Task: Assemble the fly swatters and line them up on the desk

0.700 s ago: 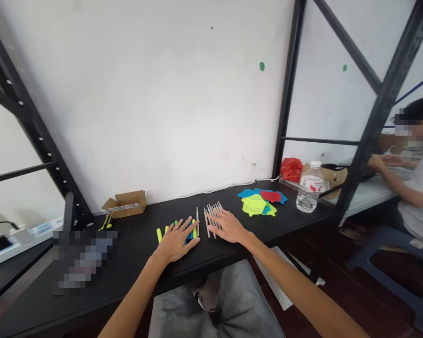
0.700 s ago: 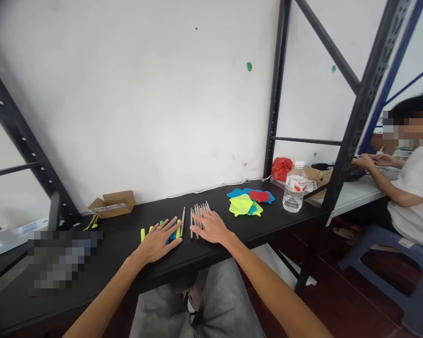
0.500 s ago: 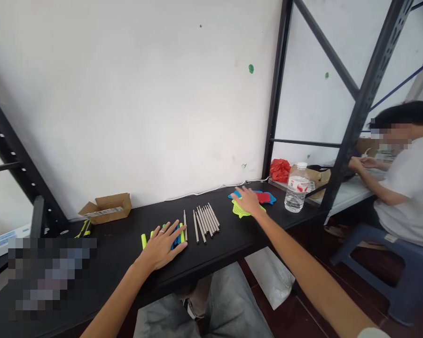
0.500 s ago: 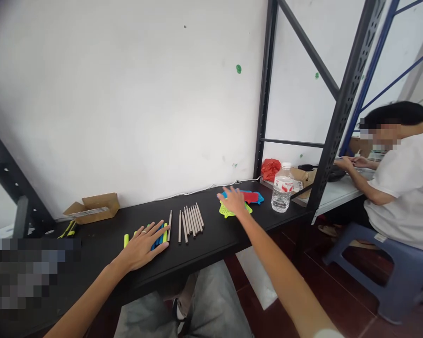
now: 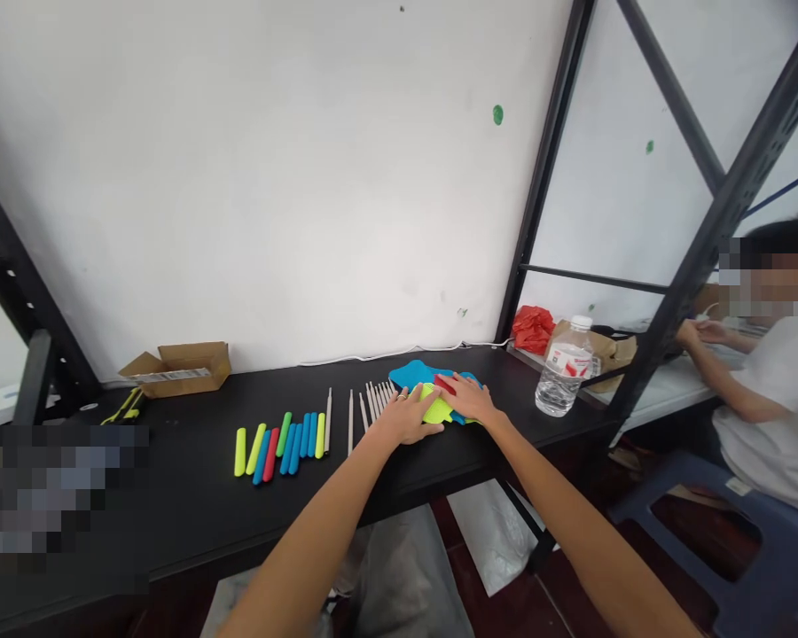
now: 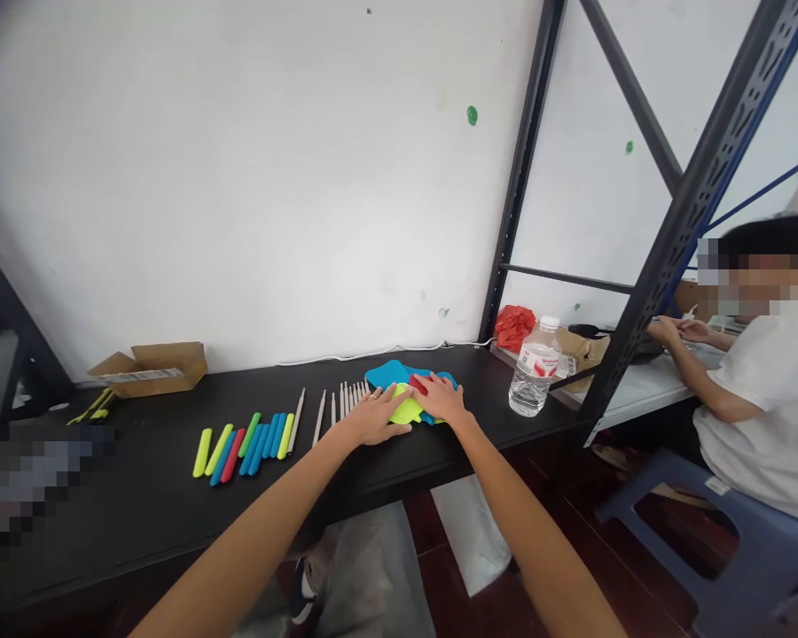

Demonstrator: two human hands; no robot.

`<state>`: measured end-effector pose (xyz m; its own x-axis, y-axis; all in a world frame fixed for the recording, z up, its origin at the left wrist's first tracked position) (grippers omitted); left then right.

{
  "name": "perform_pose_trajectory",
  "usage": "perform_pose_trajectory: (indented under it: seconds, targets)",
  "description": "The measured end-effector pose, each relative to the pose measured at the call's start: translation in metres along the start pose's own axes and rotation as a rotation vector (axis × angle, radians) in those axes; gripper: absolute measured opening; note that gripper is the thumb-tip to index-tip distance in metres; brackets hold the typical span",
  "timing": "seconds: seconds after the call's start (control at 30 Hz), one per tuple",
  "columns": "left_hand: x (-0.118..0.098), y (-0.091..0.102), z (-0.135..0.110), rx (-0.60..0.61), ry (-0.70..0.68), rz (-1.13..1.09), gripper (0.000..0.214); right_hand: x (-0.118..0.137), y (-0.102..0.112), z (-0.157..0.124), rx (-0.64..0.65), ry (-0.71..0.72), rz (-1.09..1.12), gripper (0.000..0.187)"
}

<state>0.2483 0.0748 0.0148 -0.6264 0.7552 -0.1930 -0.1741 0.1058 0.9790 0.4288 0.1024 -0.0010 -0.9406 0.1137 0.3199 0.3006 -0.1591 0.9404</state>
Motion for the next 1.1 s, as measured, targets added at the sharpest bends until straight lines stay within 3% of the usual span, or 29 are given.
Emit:
perform_pose_trajectory:
  seconds: [0.17,0.33,0.4,0.57,0.77,0.93,1.1]
  targets:
    - [0.005,0.003,0.015,0.018,-0.034,-0.053,0.119,-0.034,0.023,-0.003,-0.227,-0.080,0.229,0.068]
    - [0.017,0.006,0.044,0.135,0.125,-0.061,0.144,-0.047,0.019,-0.008,-0.170,-0.036,0.218,0.060]
    - [0.014,0.001,0.055,0.164,0.118,-0.095,0.145,-0.044,0.017,-0.011,-0.177,0.028,0.254,0.053]
    - [0.001,-0.001,0.065,0.076,0.038,-0.116,0.140,-0.045,0.019,-0.013,-0.248,0.090,0.359,0.043]
    - [0.009,0.000,0.069,0.120,0.177,-0.026,0.139,-0.049,0.029,-0.018,-0.282,0.049,0.639,0.047]
    - [-0.007,-0.002,0.075,0.089,0.068,-0.055,0.129,-0.042,0.031,-0.022,-0.270,0.132,0.619,0.046]
    - [-0.011,-0.004,0.074,0.086,0.144,-0.004,0.123,-0.042,0.025,-0.017,-0.273,0.118,0.565,0.052]
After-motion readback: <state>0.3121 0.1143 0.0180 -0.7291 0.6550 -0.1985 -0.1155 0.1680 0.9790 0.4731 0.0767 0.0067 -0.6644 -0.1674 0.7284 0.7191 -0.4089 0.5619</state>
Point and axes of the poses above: each hand's wrist, its own z-axis towards the middle knuckle, its own y-axis out of the back of the hand, x = y × z, the point moved 5 cm from there along z, towards the middle knuckle, and after that the axes turned 4 degrees about -y, right-handed, at the moved point
